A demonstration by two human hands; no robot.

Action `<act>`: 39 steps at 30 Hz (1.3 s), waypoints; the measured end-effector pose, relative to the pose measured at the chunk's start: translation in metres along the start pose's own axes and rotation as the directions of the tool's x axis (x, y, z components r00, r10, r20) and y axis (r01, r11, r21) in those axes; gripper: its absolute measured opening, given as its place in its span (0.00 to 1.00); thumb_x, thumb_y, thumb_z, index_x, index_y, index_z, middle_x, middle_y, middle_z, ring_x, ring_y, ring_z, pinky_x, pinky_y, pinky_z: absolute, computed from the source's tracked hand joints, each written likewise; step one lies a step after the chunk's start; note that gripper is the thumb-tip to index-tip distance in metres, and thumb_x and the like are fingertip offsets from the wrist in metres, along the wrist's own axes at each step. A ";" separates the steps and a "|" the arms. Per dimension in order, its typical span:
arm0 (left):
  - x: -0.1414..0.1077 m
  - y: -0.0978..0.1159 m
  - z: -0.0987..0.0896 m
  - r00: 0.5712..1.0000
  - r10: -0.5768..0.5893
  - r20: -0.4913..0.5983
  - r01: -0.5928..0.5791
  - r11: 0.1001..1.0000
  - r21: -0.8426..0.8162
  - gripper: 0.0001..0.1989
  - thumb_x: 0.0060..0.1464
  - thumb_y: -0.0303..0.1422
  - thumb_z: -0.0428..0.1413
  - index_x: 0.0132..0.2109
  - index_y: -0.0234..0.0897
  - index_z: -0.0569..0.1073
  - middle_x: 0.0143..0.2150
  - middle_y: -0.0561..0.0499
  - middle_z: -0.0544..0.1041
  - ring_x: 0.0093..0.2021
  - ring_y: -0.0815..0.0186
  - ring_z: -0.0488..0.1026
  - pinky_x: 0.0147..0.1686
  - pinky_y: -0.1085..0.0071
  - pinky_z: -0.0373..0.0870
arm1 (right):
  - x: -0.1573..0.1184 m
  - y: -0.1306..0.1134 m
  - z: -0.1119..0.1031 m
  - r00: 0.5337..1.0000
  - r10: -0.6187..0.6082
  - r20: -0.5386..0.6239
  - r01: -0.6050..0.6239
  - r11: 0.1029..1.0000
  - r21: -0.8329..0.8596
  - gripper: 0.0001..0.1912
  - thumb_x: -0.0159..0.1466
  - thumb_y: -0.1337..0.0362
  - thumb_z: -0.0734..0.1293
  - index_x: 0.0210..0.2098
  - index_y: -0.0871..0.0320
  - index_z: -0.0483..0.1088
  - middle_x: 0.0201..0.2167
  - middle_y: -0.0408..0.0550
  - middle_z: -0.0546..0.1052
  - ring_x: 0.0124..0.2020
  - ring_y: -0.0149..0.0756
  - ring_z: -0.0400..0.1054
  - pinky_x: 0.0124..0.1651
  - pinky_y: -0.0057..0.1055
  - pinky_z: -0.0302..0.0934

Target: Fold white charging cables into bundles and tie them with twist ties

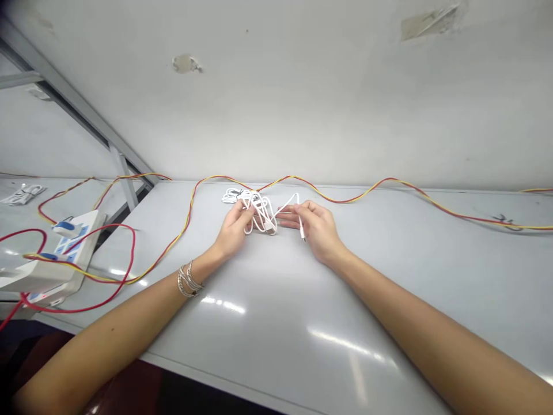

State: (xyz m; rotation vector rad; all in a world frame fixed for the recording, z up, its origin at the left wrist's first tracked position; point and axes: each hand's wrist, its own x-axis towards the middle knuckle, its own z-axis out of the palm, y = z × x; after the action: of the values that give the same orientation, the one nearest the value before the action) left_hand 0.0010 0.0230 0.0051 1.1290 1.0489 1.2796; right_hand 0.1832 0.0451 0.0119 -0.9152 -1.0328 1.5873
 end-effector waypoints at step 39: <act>0.003 -0.004 -0.004 0.998 0.007 0.067 0.005 0.982 -0.190 0.25 0.48 0.39 0.65 0.47 0.40 0.60 0.31 0.55 0.76 0.27 0.69 0.74 0.27 0.74 0.69 | -0.001 0.013 0.000 0.984 -0.030 0.173 0.088 0.939 -0.334 0.21 0.55 0.47 0.74 0.31 0.57 0.68 0.28 0.46 0.78 0.30 0.36 0.74 0.37 0.36 0.70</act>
State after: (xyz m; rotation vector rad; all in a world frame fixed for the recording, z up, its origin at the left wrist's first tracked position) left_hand -0.0026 0.0266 0.0004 1.0196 0.8569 1.3045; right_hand 0.1794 0.0424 0.0000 -0.9818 -1.4728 1.4774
